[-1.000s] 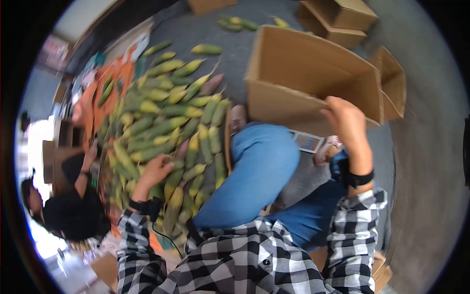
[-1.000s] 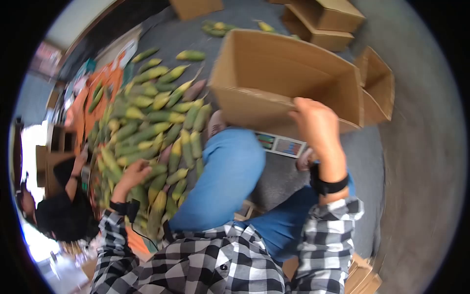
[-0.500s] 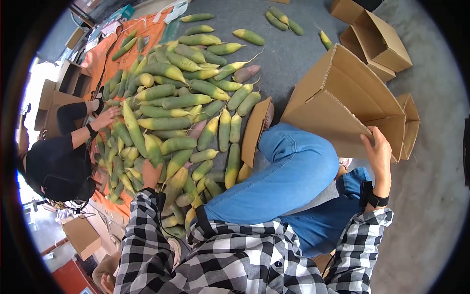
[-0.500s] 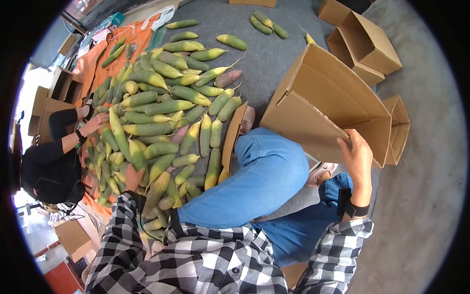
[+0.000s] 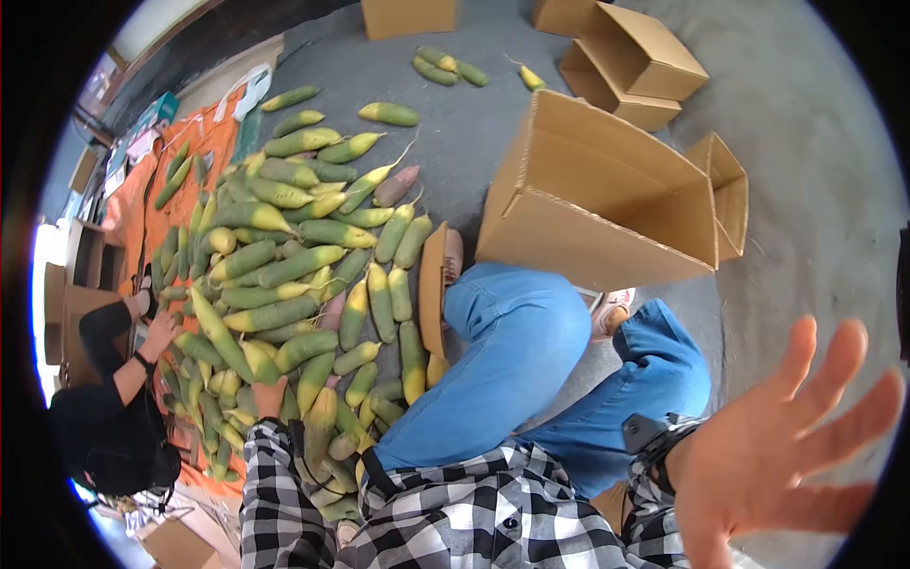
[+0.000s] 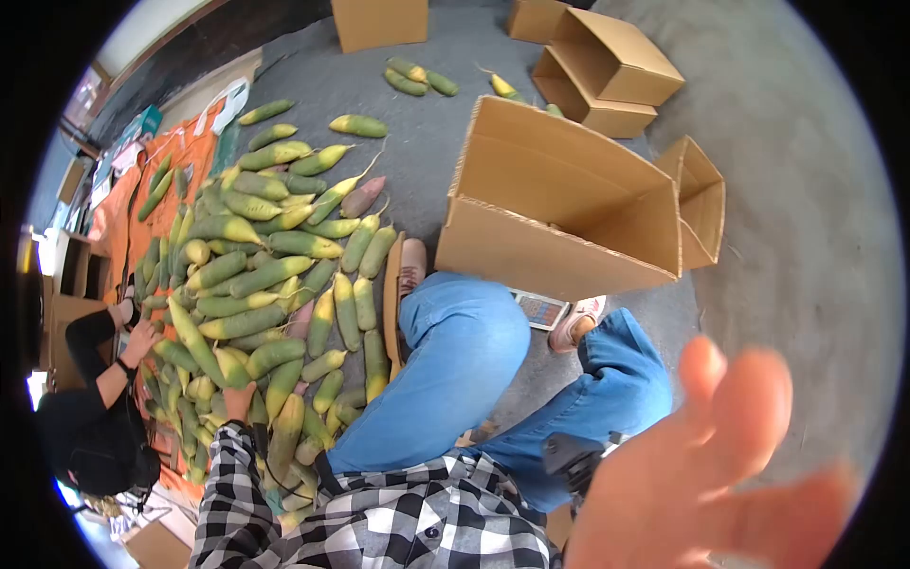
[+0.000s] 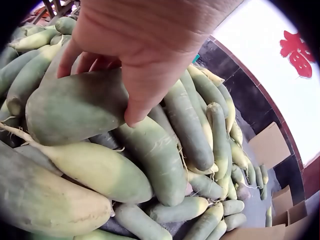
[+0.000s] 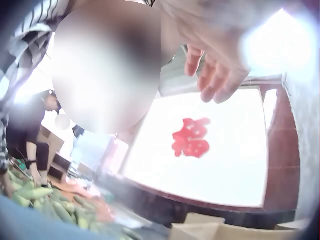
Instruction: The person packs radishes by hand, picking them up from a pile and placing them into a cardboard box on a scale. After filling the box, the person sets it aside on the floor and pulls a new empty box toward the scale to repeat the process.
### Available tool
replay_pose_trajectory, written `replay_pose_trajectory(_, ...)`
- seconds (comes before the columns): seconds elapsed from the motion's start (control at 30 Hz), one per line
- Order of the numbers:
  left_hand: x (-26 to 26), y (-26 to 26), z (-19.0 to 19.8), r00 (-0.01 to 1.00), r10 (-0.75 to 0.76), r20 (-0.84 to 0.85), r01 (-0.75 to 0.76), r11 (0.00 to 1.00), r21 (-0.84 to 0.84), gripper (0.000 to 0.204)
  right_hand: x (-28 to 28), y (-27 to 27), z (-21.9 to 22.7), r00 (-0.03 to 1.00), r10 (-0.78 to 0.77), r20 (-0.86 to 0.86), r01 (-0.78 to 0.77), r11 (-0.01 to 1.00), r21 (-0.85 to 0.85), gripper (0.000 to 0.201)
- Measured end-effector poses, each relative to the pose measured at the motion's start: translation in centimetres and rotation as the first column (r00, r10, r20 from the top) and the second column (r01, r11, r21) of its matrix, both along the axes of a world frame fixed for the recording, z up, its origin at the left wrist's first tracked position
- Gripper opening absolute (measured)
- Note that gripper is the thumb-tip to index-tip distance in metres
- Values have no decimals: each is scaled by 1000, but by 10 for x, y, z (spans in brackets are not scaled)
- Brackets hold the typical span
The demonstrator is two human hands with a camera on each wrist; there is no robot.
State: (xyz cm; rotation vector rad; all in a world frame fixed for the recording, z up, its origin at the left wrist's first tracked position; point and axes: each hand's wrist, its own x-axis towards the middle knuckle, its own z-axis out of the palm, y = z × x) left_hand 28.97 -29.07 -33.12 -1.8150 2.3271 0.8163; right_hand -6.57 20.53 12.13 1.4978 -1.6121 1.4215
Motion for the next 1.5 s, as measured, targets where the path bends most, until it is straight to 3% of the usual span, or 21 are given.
replay_pose_trajectory(0.23,8,-8,-31,999,38,18,-35,987,-157,88,54,1,-34,970,239,46,-214,927,-307,78)
replay_pose_trajectory(0.3,1,-7,-15,995,15,-101,-13,1000,19,77,69,-16,-11,983,163,86,-119,917,-382,74)
replay_pose_trajectory(0.37,4,-13,-29,992,8,-124,-16,997,-70,71,64,-9,7,963,158,-221,-227,915,-335,70)
replay_pose_trajectory(0.43,-10,1,-9,978,39,-207,-52,997,-57,64,41,-17,38,931,109,-348,-232,913,-334,68)
replay_pose_trajectory(0.5,2,-20,-31,962,9,-272,15,996,85,59,37,-19,41,889,82,-450,-255,905,-339,66)
replay_pose_trajectory(0.7,-11,-17,-34,961,186,-203,-166,980,114,59,41,-13,-29,910,399,117,-346,883,-317,64)
replay_pose_trajectory(0.73,-14,-13,-23,972,195,-131,-184,979,87,59,57,-20,-9,967,220,131,-171,936,-309,62)
replay_pose_trajectory(0.77,-13,-9,-15,975,185,-125,-176,981,76,59,55,-15,-6,983,170,-68,-183,904,-387,62)
replay_pose_trajectory(0.83,-11,-9,-23,846,328,-420,-221,933,284,54,46,-11,22,970,56,-236,-168,857,-487,61)
replay_pose_trajectory(0.9,-15,-13,-31,844,274,-462,-104,927,360,50,33,1,1,972,-96,-213,-23,869,-495,60)
replay_pose_trajectory(0.97,-36,3,-12,888,267,-374,-176,949,260,54,11,13,-21,972,-197,-131,187,979,-83,80)
replay_pose_trajectory(1.03,-69,37,47,870,274,-409,-161,943,291,58,14,23,-47,970,-242,25,240,968,73,82)
replay_pose_trajectory(1.1,-105,65,88,851,282,-443,-140,935,327,63,21,32,-47,952,-284,-117,284,959,-15,80)
replay_pose_trajectory(1.17,-134,80,112,855,-13,-519,59,996,72,76,32,31,-45,895,-383,-228,301,897,-324,76)
replay_pose_trajectory(1.23,-181,117,183,825,-27,-565,119,985,126,79,52,36,-21,953,-267,-144,223,939,-261,63)
replay_pose_trajectory(1.27,-195,123,199,731,-70,-679,211,969,128,77,52,41,-20,951,-275,-143,229,934,-274,63)
replay_pose_trajectory(1.33,-230,155,254,531,-46,-846,322,934,152,68,44,51,-20,998,-9,-65,-5,978,-210,69)
replay_pose_trajectory(1.4,-255,159,282,362,-147,-920,433,901,26,62,8,60,-31,988,-151,-8,149,980,-131,72)
replay_pose_trajectory(1.43,-270,164,297,295,-127,-947,442,897,18,65,-12,52,-41,938,-346,-19,337,924,-181,64)
replay_pose_trajectory(1.47,-288,162,309,177,-145,-973,523,852,-32,69,-24,65,-38,863,-499,79,488,864,127,53)
replay_pose_trajectory(1.5,-314,181,338,58,-193,-979,604,788,-120,71,-55,60,-45,844,-536,0,536,844,30,47)
